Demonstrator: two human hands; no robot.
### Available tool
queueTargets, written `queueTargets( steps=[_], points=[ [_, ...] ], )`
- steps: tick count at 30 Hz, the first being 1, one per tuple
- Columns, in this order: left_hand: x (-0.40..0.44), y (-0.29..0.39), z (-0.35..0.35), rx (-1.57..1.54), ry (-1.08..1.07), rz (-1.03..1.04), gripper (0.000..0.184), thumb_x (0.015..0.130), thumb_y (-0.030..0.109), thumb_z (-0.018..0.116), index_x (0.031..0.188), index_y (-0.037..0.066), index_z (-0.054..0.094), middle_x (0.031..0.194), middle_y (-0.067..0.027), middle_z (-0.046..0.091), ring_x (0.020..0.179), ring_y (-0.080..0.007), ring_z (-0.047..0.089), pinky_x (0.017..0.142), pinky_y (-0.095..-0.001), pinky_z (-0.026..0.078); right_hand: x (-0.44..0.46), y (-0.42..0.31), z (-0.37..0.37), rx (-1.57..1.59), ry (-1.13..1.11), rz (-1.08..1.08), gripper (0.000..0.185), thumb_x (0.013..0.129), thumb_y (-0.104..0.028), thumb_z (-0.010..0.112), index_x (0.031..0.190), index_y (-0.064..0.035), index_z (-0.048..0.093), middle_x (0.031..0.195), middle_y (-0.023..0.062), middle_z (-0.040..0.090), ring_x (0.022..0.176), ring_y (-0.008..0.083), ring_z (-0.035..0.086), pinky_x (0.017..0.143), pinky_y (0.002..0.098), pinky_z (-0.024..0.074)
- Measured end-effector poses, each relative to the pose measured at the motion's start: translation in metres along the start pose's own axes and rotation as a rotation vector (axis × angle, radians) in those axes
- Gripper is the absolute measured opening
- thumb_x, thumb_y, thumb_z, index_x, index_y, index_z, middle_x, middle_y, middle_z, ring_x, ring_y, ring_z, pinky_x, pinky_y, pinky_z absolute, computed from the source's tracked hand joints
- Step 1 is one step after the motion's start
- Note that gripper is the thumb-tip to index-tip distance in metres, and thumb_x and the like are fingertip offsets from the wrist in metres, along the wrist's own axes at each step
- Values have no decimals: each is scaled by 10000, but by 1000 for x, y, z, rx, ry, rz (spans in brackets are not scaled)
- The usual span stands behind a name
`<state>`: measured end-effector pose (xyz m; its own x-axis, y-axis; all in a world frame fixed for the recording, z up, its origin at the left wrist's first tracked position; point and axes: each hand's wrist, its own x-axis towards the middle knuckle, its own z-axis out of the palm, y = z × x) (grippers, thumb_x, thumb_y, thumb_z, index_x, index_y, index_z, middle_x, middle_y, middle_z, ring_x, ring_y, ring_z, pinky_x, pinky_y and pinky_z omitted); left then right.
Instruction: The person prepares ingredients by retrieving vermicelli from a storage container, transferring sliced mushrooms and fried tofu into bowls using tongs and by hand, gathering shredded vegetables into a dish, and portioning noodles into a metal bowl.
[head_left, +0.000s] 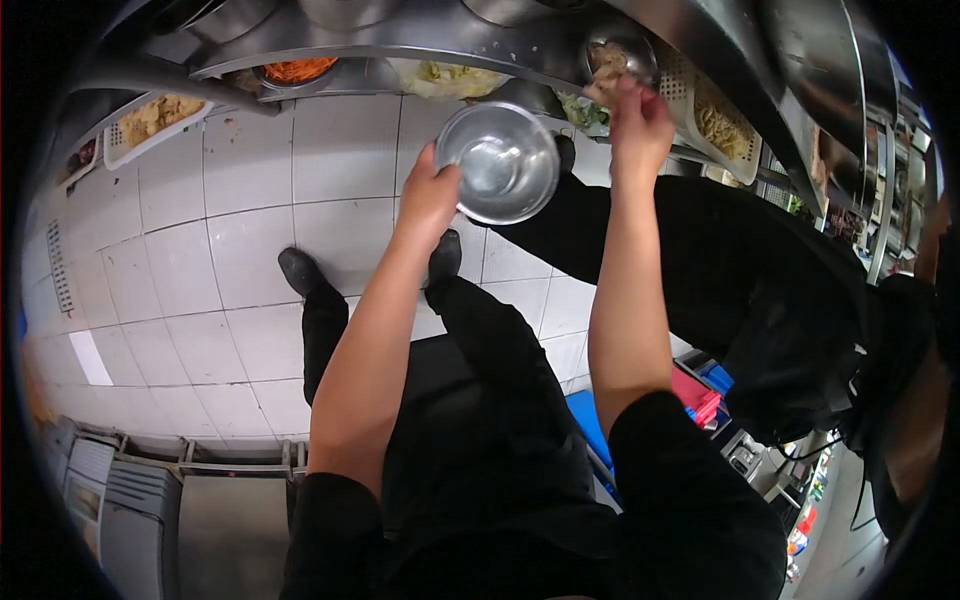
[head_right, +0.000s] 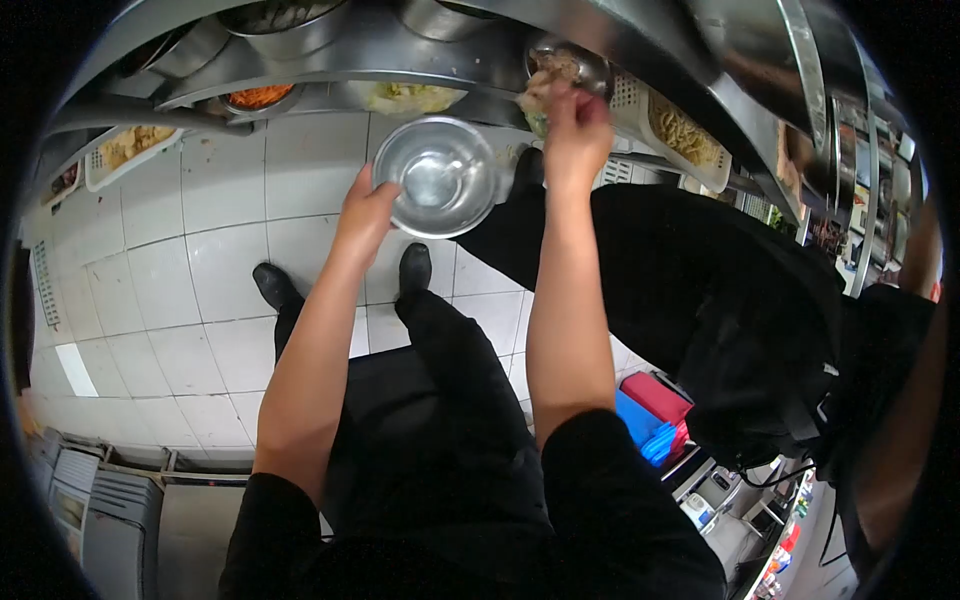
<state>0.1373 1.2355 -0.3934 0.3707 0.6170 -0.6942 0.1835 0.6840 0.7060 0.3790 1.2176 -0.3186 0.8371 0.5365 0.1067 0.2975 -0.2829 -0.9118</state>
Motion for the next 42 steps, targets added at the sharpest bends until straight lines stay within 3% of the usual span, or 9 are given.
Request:
queueTargets(
  steps=[2,5,16,18,20,23,28,37,42],
  points=[
    [7,13,12,102,16,210,519,859,167,546,1358,39,477,1141,-144,636,962,-221,630,752,-338,518,-46,-18,-6,-29,-164,127,333,899,-323,710,840,-9,616,691,12,596,598,65,481,540,240,400],
    [-12,50,13,58,-62,131,507,854,173,546,1333,14,495,1150,-155,639,1007,-230,625,820,-332,502,-84,-36,-3,27,-303,237,302,884,-290,739,864,-31,586,671,-17,549,543,47,460,471,204,357],
    [-3,24,-12,-12,-69,306,461,872,148,540,1308,2,505,1197,-138,625,1094,-209,577,955,-313,427,-80,-55,-9,431,-329,17,138,887,7,593,971,-46,498,749,41,559,583,98,518,493,231,414],
    [0,22,-13,-77,-96,308,462,872,138,543,1310,-3,502,1203,-131,621,1089,-198,576,954,-307,427,-66,-59,-11,425,-336,49,139,896,-18,579,1020,-31,518,772,59,587,603,100,532,505,240,425],
    [2,21,-14,-77,-119,322,525,875,225,538,1360,31,479,1266,-208,603,1185,-326,572,1000,-374,421,-67,-62,-14,417,-365,63,159,907,-35,532,1051,-7,594,808,73,615,619,98,547,541,241,444],
    [-2,24,-15,-5,-89,389,541,870,212,533,1378,43,458,1279,-211,593,1190,-340,566,1010,-383,418,-71,-58,-11,-4,-716,137,282,877,-15,460,1019,-8,703,864,46,630,693,85,563,619,222,470],
    [-26,49,-16,245,-60,363,533,871,186,520,1384,64,444,1278,-219,586,1190,-369,553,1006,-405,424,-100,-37,27,-574,-779,-431,266,816,-110,634,1076,-109,688,1028,160,586,858,339,637,775,402,525],
    [-21,41,-21,257,-79,253,515,887,214,519,1378,69,466,1258,-193,610,1182,-324,572,1000,-364,422,-91,-50,9,-537,-931,-13,372,875,-342,708,1090,-39,690,903,119,618,774,246,613,722,352,494],
    [-12,43,-8,230,-71,249,532,881,215,535,1387,69,460,1236,-186,621,1155,-301,584,979,-352,429,-69,-55,-21,-436,-757,-176,219,928,-213,651,1041,-32,702,903,111,658,831,238,616,775,323,491]
  ],
)
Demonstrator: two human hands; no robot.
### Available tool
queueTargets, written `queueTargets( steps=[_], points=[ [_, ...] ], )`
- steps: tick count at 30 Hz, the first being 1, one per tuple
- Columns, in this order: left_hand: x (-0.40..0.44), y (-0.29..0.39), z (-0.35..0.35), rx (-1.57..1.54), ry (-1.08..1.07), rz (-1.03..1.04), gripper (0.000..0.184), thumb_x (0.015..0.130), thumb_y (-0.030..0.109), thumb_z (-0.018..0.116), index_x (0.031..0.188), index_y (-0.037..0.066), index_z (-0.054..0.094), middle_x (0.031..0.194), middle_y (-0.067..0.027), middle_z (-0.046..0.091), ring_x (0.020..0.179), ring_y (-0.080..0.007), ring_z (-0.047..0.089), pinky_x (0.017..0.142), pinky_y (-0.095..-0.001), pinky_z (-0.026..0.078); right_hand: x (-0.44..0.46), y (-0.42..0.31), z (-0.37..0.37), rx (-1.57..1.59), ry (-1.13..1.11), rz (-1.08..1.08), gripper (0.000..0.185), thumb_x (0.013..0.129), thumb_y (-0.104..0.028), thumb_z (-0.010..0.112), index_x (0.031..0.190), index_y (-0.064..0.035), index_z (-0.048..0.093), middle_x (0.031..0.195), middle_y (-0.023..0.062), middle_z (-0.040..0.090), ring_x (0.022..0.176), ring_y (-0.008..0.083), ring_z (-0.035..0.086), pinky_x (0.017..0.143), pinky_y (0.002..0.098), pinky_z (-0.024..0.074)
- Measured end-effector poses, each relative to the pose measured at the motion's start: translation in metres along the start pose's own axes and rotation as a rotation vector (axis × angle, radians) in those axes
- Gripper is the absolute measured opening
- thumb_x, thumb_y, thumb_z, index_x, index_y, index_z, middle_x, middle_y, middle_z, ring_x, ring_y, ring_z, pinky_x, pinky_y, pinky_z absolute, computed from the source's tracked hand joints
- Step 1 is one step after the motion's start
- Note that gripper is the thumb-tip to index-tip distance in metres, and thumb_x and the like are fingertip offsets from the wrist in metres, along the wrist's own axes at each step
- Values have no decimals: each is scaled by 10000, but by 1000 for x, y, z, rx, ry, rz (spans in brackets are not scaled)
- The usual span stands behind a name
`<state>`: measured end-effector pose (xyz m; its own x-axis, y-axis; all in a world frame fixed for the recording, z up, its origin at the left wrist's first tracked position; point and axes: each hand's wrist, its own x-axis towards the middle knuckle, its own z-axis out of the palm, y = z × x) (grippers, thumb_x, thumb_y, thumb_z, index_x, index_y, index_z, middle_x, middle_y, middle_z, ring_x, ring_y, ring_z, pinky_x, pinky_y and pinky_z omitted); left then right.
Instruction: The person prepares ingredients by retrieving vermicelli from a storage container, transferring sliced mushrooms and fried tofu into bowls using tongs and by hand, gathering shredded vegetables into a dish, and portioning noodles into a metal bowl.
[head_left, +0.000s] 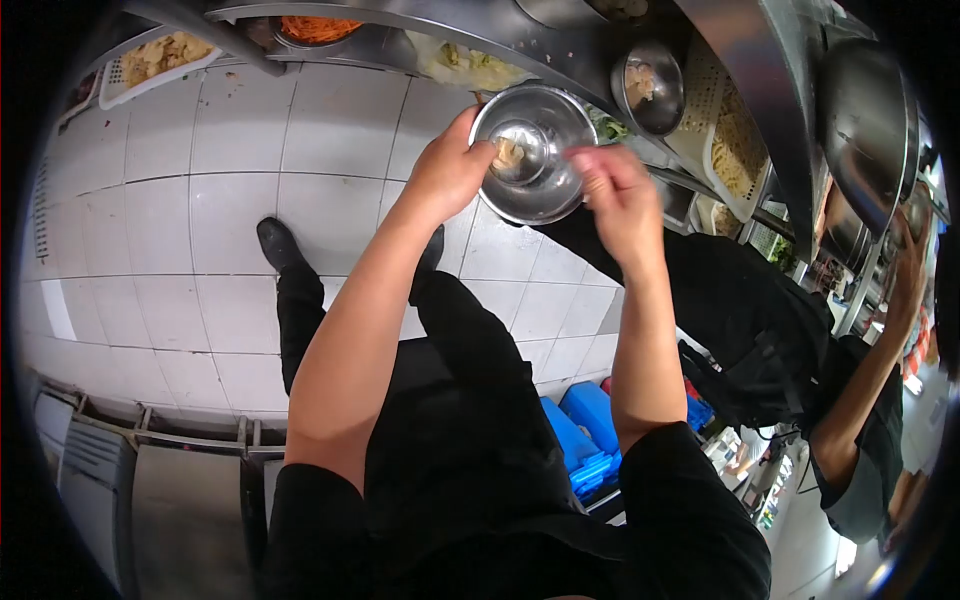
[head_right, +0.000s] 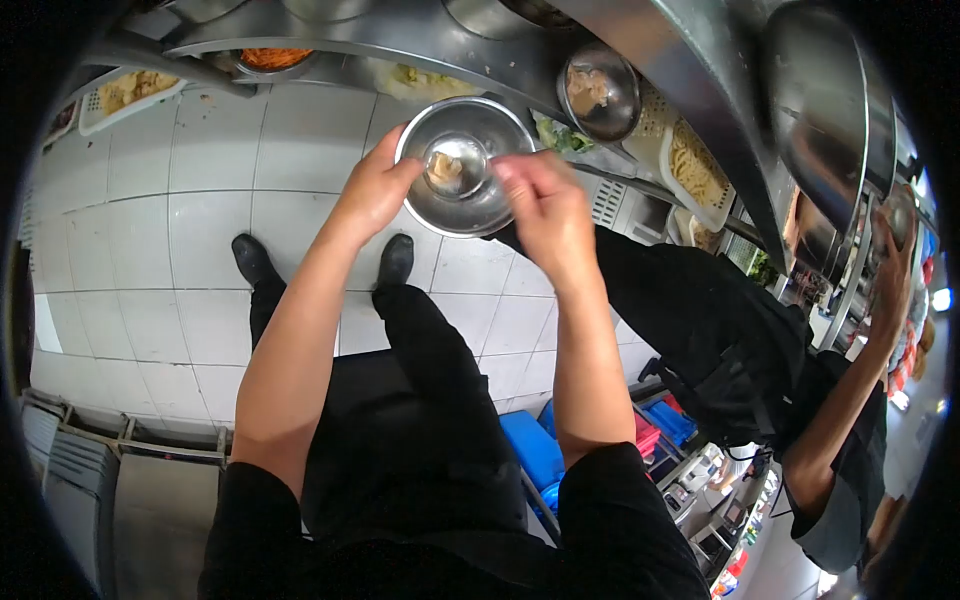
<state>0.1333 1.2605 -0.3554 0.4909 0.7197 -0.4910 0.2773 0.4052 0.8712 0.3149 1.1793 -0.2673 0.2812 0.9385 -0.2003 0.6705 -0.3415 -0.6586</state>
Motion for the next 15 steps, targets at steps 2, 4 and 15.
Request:
queueTargets(
  steps=[2,4,15],
  points=[
    [7,-4,7,-32,-9,-44,545,880,215,543,1395,63,453,1240,-194,619,1164,-299,580,982,-352,425,15,18,-16,24,248,68,177,942,-168,618,1030,-38,699,926,112,681,823,244,632,782,326,502],
    [12,-14,14,-45,0,-31,555,883,218,550,1398,42,444,1260,-205,604,1187,-298,568,993,-351,417,43,61,-38,198,375,101,200,938,-139,600,1111,-69,672,979,125,698,846,245,667,796,323,509],
    [18,-44,15,-130,129,4,525,884,180,547,1366,-11,462,1262,-173,599,1182,-253,553,1013,-326,396,205,18,-46,-992,148,-312,367,947,-320,556,1218,-80,614,1021,64,678,846,176,634,748,316,504]
  ],
)
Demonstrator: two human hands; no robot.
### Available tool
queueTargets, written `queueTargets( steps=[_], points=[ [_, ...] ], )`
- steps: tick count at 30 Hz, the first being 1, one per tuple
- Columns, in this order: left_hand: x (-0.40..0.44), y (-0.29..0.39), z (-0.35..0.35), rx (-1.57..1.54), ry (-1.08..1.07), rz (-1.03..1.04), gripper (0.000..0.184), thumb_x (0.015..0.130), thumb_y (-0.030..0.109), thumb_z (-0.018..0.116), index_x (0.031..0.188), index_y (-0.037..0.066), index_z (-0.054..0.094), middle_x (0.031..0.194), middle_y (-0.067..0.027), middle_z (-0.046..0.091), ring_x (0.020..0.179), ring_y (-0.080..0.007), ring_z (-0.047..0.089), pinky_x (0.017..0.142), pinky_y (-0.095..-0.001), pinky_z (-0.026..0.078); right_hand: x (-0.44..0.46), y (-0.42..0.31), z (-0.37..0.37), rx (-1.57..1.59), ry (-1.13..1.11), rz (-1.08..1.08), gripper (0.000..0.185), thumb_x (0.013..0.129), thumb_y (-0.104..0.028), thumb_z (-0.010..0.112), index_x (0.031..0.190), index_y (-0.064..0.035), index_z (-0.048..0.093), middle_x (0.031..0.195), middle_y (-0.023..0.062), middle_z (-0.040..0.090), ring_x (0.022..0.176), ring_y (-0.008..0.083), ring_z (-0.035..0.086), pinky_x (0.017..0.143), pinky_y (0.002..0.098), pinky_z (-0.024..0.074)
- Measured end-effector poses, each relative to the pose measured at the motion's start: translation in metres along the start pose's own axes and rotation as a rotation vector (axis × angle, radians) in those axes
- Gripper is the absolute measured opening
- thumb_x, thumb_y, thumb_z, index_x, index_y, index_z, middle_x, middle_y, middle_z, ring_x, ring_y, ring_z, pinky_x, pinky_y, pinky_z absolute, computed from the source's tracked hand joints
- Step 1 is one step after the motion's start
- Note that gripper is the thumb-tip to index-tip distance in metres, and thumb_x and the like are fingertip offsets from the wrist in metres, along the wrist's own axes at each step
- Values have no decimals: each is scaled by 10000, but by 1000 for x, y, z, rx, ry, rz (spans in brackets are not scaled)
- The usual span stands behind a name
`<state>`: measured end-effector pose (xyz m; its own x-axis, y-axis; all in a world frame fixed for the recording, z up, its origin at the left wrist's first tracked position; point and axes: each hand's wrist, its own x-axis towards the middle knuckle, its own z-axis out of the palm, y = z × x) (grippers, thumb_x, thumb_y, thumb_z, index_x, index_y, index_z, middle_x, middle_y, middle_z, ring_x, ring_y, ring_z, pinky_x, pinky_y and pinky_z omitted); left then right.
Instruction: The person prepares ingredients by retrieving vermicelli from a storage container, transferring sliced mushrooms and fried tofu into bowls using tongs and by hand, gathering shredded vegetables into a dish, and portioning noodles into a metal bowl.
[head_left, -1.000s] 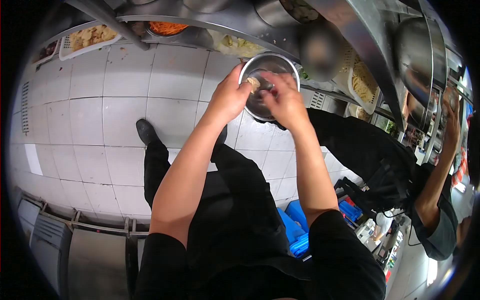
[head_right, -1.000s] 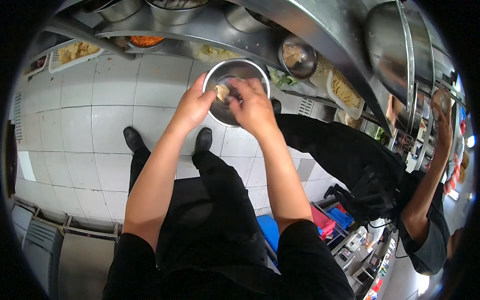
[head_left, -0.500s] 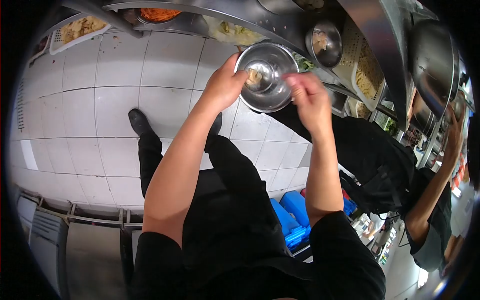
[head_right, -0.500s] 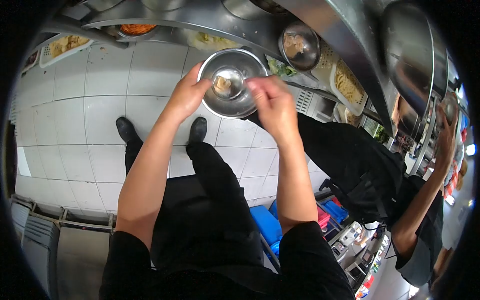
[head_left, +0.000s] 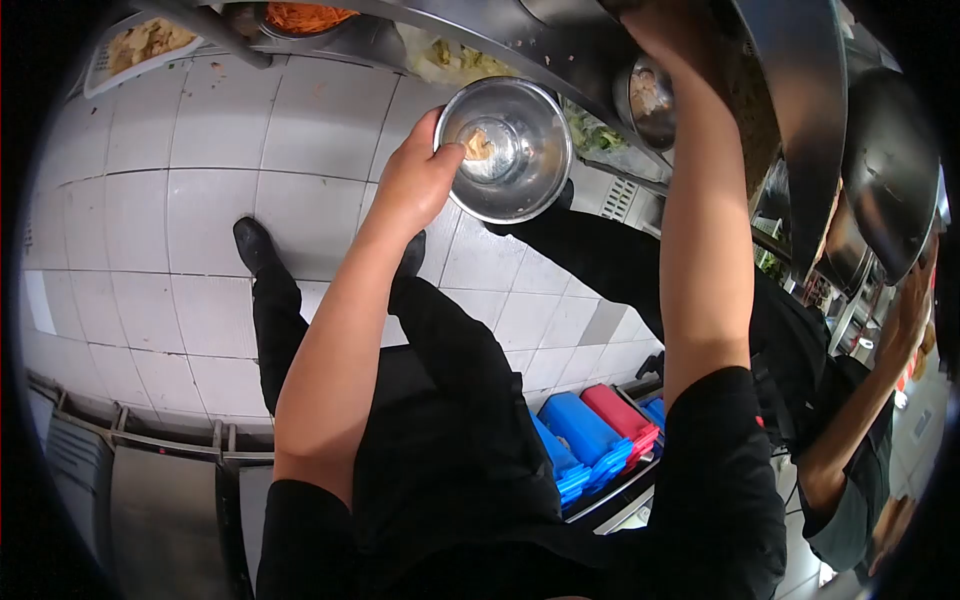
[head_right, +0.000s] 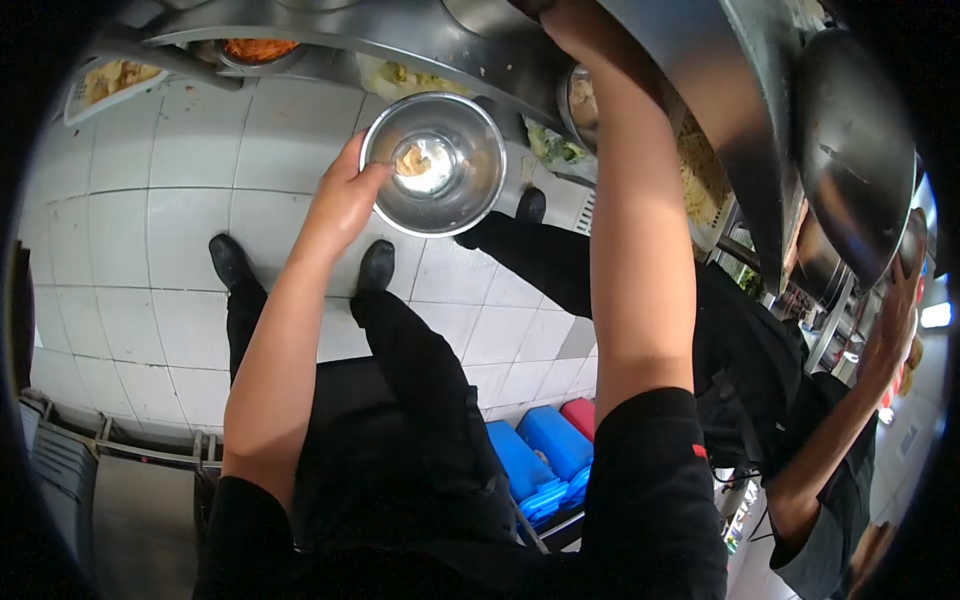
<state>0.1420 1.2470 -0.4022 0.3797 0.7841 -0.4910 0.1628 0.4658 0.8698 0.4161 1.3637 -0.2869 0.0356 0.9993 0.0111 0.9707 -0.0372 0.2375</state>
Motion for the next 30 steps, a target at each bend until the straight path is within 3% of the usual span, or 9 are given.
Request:
queueTargets(
  steps=[11,12,16,19,21,25,27,30],
  points=[
    [5,66,-9,-15,65,14,480,876,197,560,1307,-8,510,1210,-153,626,1125,-242,575,1001,-329,402,15,-3,26,313,-5,-69,337,950,-276,551,1208,-71,620,1016,54,667,806,150,611,692,299,489],
    [9,67,-6,-18,114,79,457,880,208,558,1285,-3,521,1155,-145,640,1047,-230,603,918,-331,462,13,-3,22,341,16,-55,334,950,-273,550,1208,-71,620,1015,53,666,802,148,609,686,298,488],
    [11,80,-7,-33,109,90,459,887,223,554,1289,6,519,1107,-143,643,978,-215,622,807,-322,512,-7,1,-7,568,78,49,324,952,-257,549,1204,-68,622,1013,50,662,787,138,600,666,292,482],
    [6,91,-8,-111,56,2,464,891,236,551,1295,10,513,1073,-140,643,912,-199,630,713,-311,529,-37,-10,-40,896,-114,152,316,952,-245,547,1201,-65,623,1012,47,659,776,131,594,650,287,478],
    [13,82,-7,-39,117,120,464,891,238,552,1292,8,516,1074,-131,644,896,-185,628,707,-310,524,-52,-30,-58,1013,-249,133,311,953,-237,546,1200,-64,624,1011,46,657,769,127,590,640,284,476],
    [15,73,-7,7,180,202,458,891,238,555,1287,9,520,1064,-117,646,877,-173,627,690,-308,521,-1,-24,7,635,41,-73,312,949,-228,551,1200,-59,624,1001,46,655,761,115,579,624,272,463],
    [9,72,-11,-13,140,88,439,891,223,557,1270,4,528,1065,-113,646,890,-176,628,717,-304,518,17,-25,27,465,95,-78,312,947,-224,554,1201,-56,624,997,46,654,757,109,574,617,265,457],
    [9,61,-14,-76,153,124,413,890,206,559,1252,7,537,1062,-111,648,892,-180,631,729,-307,519,25,-21,29,414,131,-39,313,944,-218,558,1201,-53,624,990,45,652,751,101,565,605,256,448]
  ],
)
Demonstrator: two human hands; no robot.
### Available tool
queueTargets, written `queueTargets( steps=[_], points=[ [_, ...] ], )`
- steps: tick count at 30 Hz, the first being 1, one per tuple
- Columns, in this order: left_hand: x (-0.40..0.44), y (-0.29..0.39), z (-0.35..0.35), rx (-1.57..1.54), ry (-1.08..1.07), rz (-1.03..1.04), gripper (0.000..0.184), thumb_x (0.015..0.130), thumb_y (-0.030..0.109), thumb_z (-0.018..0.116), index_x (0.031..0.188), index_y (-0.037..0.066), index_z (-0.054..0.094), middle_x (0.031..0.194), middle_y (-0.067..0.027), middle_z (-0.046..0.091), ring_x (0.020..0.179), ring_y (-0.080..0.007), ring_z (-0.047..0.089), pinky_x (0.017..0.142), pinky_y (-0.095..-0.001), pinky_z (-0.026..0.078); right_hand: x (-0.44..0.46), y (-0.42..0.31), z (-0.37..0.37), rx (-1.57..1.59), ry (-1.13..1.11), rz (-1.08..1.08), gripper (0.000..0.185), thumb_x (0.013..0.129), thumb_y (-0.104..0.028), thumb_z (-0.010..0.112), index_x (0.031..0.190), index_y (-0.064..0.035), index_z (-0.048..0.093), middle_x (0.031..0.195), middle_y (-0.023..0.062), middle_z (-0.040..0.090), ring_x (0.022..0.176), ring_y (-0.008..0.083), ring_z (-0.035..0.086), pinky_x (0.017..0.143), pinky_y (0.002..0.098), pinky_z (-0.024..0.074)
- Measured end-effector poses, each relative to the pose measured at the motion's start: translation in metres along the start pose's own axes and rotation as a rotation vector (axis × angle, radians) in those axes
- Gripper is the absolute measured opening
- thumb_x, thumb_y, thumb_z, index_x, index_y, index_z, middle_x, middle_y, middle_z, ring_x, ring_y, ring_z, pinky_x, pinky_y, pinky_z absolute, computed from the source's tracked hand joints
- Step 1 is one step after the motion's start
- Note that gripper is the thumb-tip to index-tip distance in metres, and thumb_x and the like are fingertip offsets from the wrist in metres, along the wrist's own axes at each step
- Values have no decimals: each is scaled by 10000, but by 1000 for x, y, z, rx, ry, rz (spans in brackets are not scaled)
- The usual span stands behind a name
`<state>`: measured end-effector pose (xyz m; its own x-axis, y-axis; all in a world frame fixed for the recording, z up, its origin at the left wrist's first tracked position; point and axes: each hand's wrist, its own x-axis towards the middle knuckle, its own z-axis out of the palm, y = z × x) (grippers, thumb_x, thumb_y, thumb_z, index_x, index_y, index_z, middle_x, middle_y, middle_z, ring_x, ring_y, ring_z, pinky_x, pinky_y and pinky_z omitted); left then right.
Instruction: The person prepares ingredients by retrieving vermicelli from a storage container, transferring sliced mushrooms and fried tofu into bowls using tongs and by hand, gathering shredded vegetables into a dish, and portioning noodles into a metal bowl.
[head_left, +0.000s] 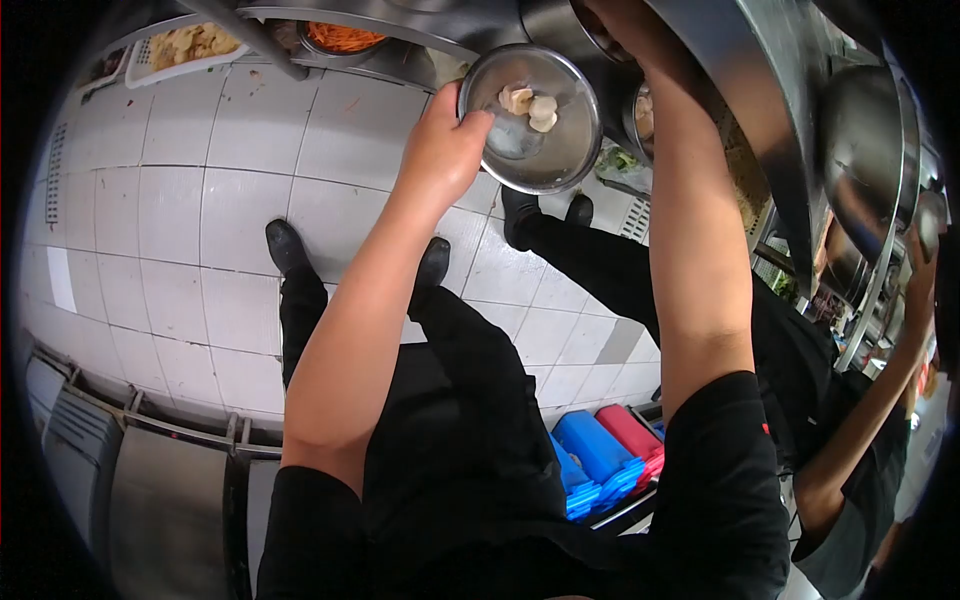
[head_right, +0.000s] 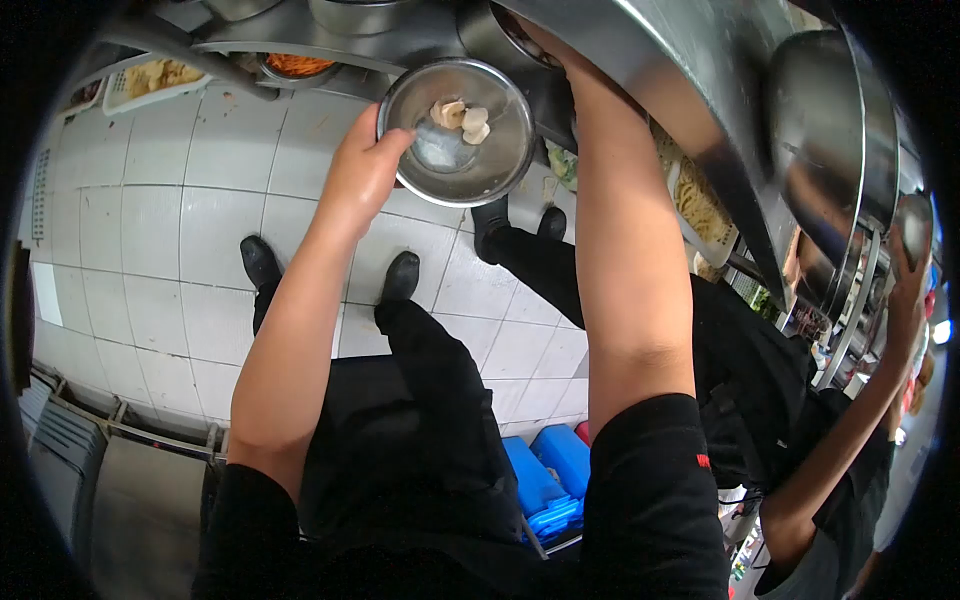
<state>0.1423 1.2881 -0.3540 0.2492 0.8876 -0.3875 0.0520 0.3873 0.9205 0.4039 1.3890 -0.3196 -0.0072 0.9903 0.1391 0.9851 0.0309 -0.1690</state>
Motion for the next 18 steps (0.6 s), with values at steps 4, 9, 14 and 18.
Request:
queueTargets(
  steps=[4,9,14,18],
  points=[
    [2,1,-2,-41,2,-18,405,890,195,559,1249,9,541,1066,-118,650,905,-181,633,746,-303,517,-19,-11,-31,208,3,106,314,941,-209,563,1202,-48,624,980,45,650,742,89,554,589,243,435],
    [13,15,-7,8,11,-45,454,882,214,566,1280,1,522,1106,-151,650,942,-211,643,770,-312,526,-54,-57,-72,1027,-383,391,318,928,-196,580,1202,-40,626,954,47,645,729,82,544,571,225,424],
    [16,14,-9,51,17,-2,479,882,222,568,1303,3,503,1109,-163,648,956,-218,643,771,-326,533,-9,26,23,137,142,-63,335,918,-220,615,1205,-47,624,919,54,649,714,90,551,564,237,438],
    [9,11,-17,-7,17,-33,466,885,213,564,1297,2,509,1108,-170,646,973,-213,637,762,-324,536,3,-9,-11,-155,116,99,341,899,-296,655,1143,-57,655,990,42,694,850,136,625,719,263,502]
  ],
)
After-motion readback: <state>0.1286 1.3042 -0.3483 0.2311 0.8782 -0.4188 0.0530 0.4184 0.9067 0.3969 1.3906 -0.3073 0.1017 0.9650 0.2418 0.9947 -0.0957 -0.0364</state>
